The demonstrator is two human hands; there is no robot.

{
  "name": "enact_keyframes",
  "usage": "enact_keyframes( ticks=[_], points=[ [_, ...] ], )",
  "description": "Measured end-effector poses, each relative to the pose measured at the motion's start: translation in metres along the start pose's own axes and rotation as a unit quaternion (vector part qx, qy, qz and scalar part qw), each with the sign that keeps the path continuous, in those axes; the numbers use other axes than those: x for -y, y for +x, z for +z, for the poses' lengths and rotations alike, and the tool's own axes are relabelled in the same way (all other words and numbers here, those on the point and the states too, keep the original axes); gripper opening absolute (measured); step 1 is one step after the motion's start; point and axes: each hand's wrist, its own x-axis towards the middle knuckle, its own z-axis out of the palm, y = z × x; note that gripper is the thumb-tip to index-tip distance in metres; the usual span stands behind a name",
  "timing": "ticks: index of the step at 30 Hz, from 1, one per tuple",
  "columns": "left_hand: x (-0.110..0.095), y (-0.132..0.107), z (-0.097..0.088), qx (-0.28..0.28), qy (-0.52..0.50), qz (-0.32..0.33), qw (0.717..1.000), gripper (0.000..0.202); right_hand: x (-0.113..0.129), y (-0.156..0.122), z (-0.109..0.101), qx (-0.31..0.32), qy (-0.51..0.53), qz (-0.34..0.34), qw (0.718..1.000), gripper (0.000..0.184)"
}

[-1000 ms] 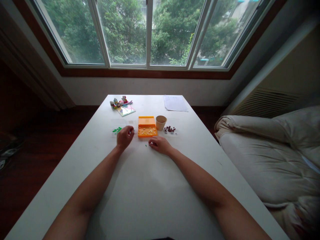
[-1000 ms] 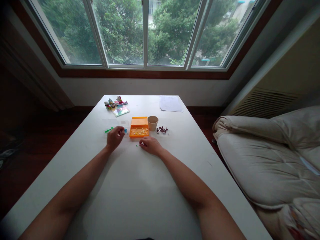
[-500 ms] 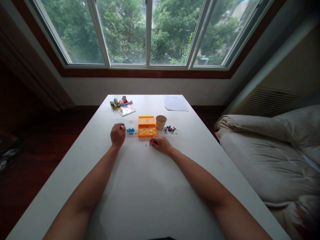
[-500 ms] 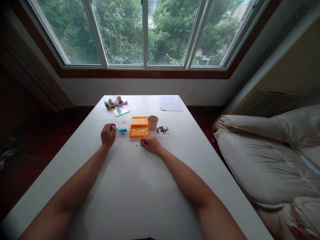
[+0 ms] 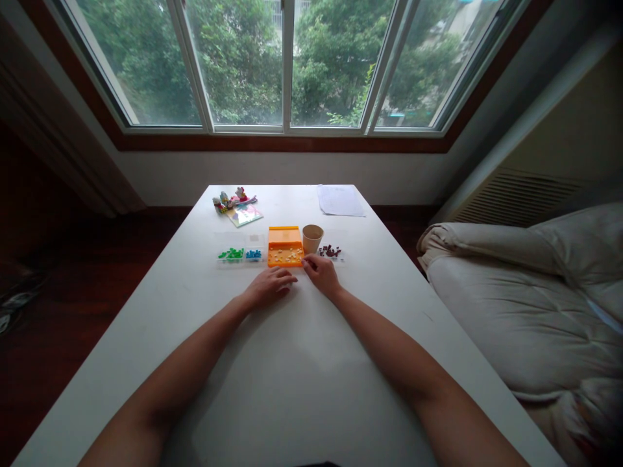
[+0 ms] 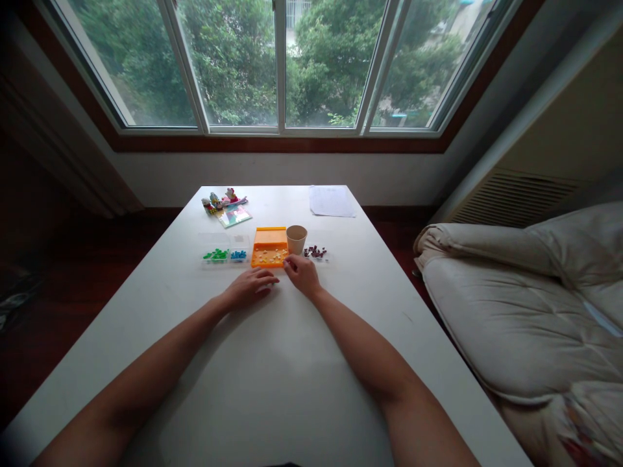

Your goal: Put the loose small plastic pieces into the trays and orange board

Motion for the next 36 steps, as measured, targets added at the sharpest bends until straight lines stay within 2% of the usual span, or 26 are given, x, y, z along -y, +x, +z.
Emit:
enact_keyframes(
  ticks=[6, 13, 27, 32, 36],
  points=[
    [-0.002, 0.001, -0.003, 0.025, 0.001, 0.004, 1.000, 0.022, -0.002, 0.000, 0.002, 0.004, -0.004, 0.000, 1.000, 0.023],
    [-0.001, 0.000, -0.003, 0.010, -0.003, -0.007, 1.000, 0.021, -0.001, 0.000, 0.001, 0.008, -0.010, -0.001, 1.000, 0.023],
    [0.014, -0.004, 0.006, -0.025, 0.008, -0.038, 0.999, 0.020, -0.001, -0.001, 0.002, 0.008, 0.017, -0.004, 1.000, 0.021],
    [0.021, -0.005, 0.003, -0.096, 0.035, -0.061, 0.993, 0.021, -0.001, 0.000, 0.002, 0.007, 0.019, -0.001, 1.000, 0.022],
    [0.037, -0.009, -0.011, -0.198, 0.071, -0.141, 0.967, 0.018, -0.002, 0.000, 0.002, 0.006, 0.020, -0.004, 1.000, 0.022]
  ],
)
